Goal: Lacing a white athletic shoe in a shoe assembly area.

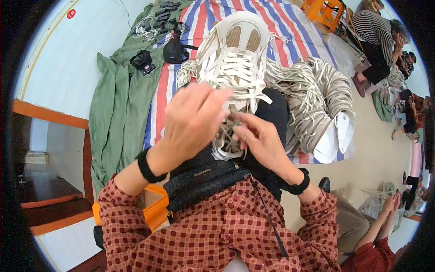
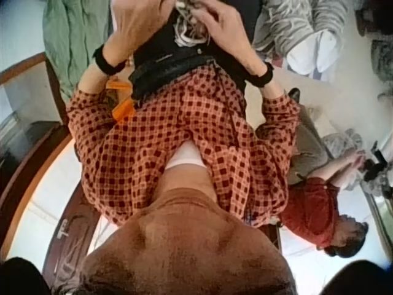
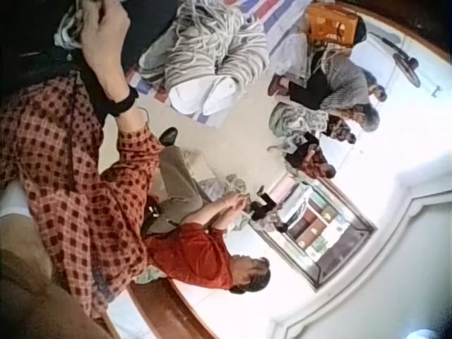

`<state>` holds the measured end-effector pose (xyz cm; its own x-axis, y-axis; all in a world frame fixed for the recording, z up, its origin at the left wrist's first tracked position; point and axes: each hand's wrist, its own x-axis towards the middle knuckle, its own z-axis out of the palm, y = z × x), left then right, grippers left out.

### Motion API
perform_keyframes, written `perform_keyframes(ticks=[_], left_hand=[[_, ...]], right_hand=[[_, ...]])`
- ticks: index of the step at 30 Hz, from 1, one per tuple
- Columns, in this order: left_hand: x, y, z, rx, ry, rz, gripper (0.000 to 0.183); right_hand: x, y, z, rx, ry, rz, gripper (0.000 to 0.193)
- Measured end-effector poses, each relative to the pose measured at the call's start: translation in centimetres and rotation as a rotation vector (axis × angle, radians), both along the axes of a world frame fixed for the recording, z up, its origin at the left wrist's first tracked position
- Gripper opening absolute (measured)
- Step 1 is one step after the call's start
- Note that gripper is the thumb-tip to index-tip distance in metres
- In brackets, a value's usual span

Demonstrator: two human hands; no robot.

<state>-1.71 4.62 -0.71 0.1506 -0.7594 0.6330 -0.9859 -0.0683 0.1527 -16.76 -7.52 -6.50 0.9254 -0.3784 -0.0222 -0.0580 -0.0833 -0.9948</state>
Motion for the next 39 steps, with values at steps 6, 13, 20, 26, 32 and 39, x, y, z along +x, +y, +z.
perform_keyframes(ticks=[6, 13, 20, 26, 32, 39], left_hand=[[1.4, -2.7, 0.8, 0.037, -0.281, 0.099, 0.016], [1.3, -2.1, 1.2, -0.070, 0.006, -0.015, 0.020], [0.9, -1.3, 0.3, -0.144, 0.327, -0.056, 0.022], [-1.7, 1.2, -0.4, 0.556, 0.793, 0.032, 0.022], [-2.2, -0.7, -3.3, 0.591, 1.485, -0.135, 0.038], [-3.0, -1.4, -3.0, 0.467, 1.934, -0.102, 0.033]], right_hand=[[2.5, 1.7, -0.3, 0.564, 0.045, 0.131, 0.042], [2.6, 2.2, -0.5, 0.444, 0.069, 0.224, 0.023], [-0.7, 2.5, 2.7, -0.697, 0.065, 0.476, 0.022], [0.3, -1.2, 3.4, -0.959, -0.289, -0.180, 0.019], [3.5, -1.7, 2.3, -1.122, -0.208, -0.385, 0.031], [2.1, -2.6, 3.0, -1.171, -0.242, -0.298, 0.023]])
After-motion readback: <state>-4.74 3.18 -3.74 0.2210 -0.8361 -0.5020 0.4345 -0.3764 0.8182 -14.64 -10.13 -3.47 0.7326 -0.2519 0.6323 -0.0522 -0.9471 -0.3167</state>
